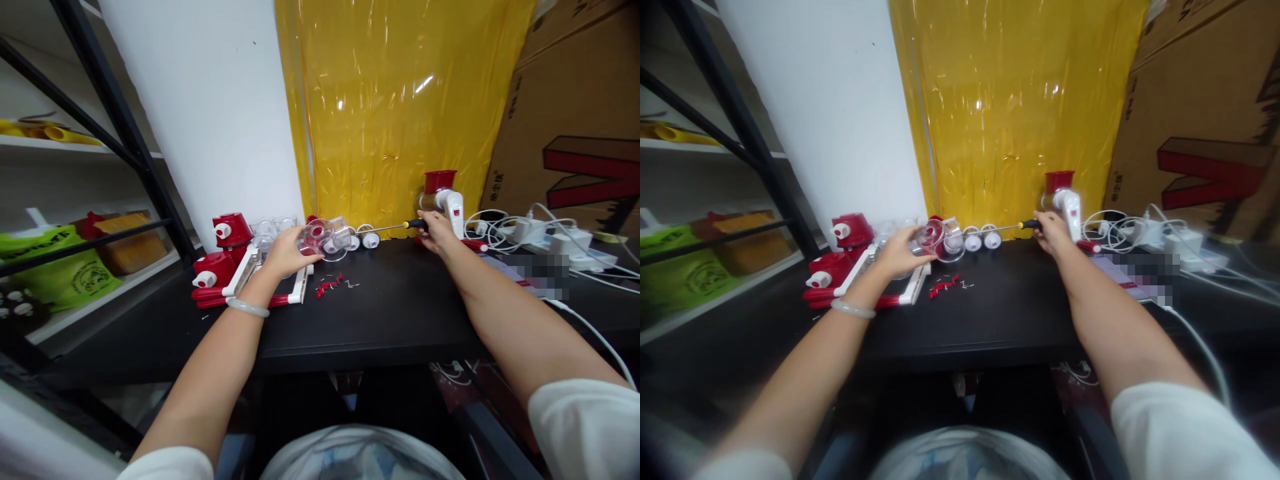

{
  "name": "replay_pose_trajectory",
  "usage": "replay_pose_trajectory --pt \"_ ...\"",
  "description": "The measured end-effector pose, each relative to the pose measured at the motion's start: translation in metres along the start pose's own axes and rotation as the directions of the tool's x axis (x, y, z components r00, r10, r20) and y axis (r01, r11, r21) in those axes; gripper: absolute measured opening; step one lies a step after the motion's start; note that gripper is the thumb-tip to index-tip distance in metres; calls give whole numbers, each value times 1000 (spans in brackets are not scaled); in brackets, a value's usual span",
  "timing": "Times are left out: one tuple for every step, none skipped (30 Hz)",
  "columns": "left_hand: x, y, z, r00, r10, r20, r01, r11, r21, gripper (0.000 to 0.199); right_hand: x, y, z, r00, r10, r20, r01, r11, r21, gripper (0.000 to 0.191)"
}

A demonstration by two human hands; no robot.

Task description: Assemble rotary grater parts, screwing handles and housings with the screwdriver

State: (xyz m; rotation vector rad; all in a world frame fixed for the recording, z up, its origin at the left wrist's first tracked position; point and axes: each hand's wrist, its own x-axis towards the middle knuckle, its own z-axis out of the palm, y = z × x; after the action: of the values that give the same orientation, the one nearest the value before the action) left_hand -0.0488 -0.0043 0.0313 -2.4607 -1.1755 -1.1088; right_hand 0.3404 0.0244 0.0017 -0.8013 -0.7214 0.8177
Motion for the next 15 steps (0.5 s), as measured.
replay_pose_trajectory --pt "0 0 0 1000 6 1 -6 1000 5 78 0 0 0 1000 0 1 0 1000 -4 34" --pt "0 0 0 1000 13 1 -13 1000 10 78 -1 0 1 1000 0 1 0 1000 -9 35" --pt "0 0 -1 1000 20 0 -20 1000 14 78 -2 0 1 1000 1 5 0 1000 -13 35" --pt "0 0 -1 1000 26 -2 -26 999 18 77 -2 0 2 1000 0 7 0 1000 -18 36" --pt "0 0 -1 999 32 -4 -32 999 22 77 -3 -1 3 1000 -2 6 2 1000 -20 36" --pt "0 0 -1 999 39 -7 -38 999 25 76 -3 -1 3 1000 -5 8 5 1000 -21 37" --pt "0 1 -2 999 46 -10 -46 999 29 75 -3 0 4 1000 -6 10 7 1000 -20 37" --pt "0 1 -2 998 54 -14 -54 998 34 74 -3 0 4 1000 -9 11 10 1000 -17 37" --pt "0 1 -2 998 64 -20 -63 997 39 73 -2 1 4 1000 -12 11 12 1000 -13 37" --pt "0 1 -2 997 71 -26 -70 996 46 71 -1 1 4 1000 -13 13 13 1000 -9 37" --pt "0 1 -2 996 78 -33 -76 996 54 70 -1 2 5 1000 -14 17 14 1000 -5 37" --pt "1 1 -2 996 85 -40 -82 995 64 69 0 3 5 1000 -15 23 15 1000 -6 36" --pt "1 1 -2 994 93 -48 -90 993 75 68 1 4 5 999 -16 30 16 1000 -8 36" --pt "1 1 -3 993 105 -57 -100 991 87 68 1 5 5 999 -18 39 19 1000 -11 36" --pt "1 1 -3 991 120 -66 -113 989 99 67 1 5 6 999 -20 46 21 1000 -12 36"
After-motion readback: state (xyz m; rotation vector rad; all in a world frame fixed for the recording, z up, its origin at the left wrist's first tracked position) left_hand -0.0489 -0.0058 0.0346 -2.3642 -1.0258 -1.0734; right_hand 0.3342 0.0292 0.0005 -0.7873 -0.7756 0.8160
